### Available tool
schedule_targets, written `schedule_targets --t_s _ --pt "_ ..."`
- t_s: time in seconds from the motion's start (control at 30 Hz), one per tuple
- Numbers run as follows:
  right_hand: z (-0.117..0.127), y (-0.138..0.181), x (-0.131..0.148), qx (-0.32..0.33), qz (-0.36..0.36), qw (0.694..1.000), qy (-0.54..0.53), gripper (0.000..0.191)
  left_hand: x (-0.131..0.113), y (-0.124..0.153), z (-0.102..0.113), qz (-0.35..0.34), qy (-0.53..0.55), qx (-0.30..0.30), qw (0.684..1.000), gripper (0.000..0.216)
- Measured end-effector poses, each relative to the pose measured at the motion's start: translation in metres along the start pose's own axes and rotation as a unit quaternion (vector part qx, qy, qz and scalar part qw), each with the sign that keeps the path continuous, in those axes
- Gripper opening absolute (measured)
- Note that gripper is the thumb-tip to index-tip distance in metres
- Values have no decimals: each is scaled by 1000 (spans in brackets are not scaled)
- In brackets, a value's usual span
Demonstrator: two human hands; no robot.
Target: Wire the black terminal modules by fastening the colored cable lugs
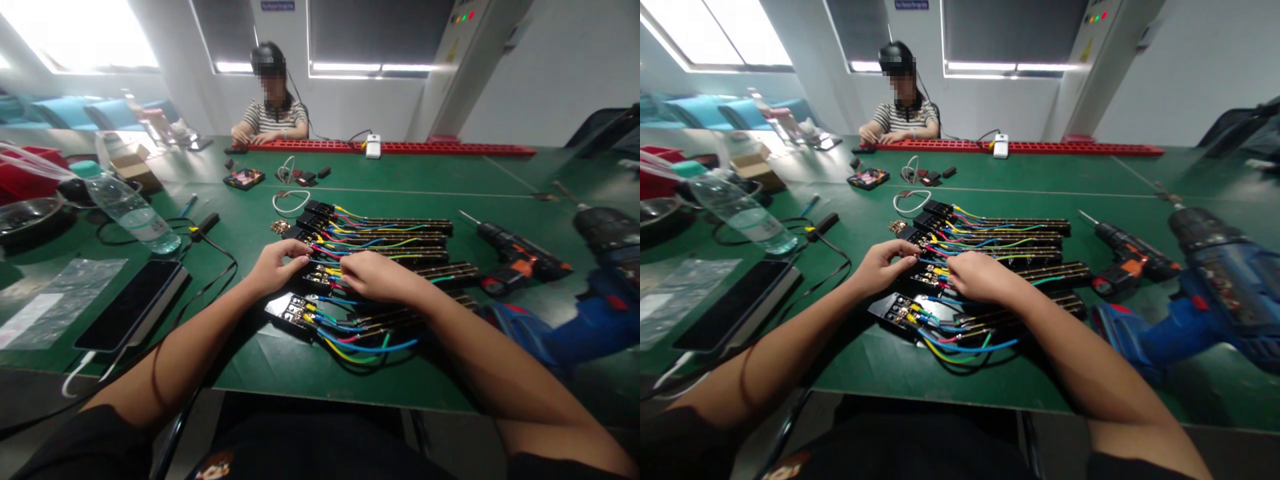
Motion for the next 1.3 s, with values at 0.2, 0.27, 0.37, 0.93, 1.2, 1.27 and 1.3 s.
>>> schedule_targets --t_s 0.2,0.27,0.37,0.93,1.2,1.27,1.3 --pt "-1 -1 -4 -14 9 1000 -3 13 -14 -2 -9 -38 -36 58 997 22" --pt "-1 -1 -3 -9 10 1000 1 14 -15 -2 -10 -44 -38 59 997 22" --pt "0 -1 -2 0 13 1000 3 16 -15 -3 -11 -54 -42 61 996 21" --pt "-2 -2 -3 -17 12 1000 -18 15 -26 -4 -16 -115 -117 75 984 7" --pt "1 -1 -1 -8 6 1000 -18 12 -29 -5 -18 -152 -123 91 977 3" --pt "1 -1 -1 -8 8 1000 -16 12 -29 -4 -18 -154 -123 91 976 3" --pt "1 -1 -2 -8 8 1000 -15 12 -29 -4 -18 -155 -123 90 976 3"
Point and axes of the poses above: each hand's wrist, its own y-axis away from the middle knuckle, its own z-axis out of the back of the hand, x = y × z, the point moved 4 cm from there along -y, towards the middle knuckle, and after that the axes turned 8 degrees about y, right-handed, at the moved point
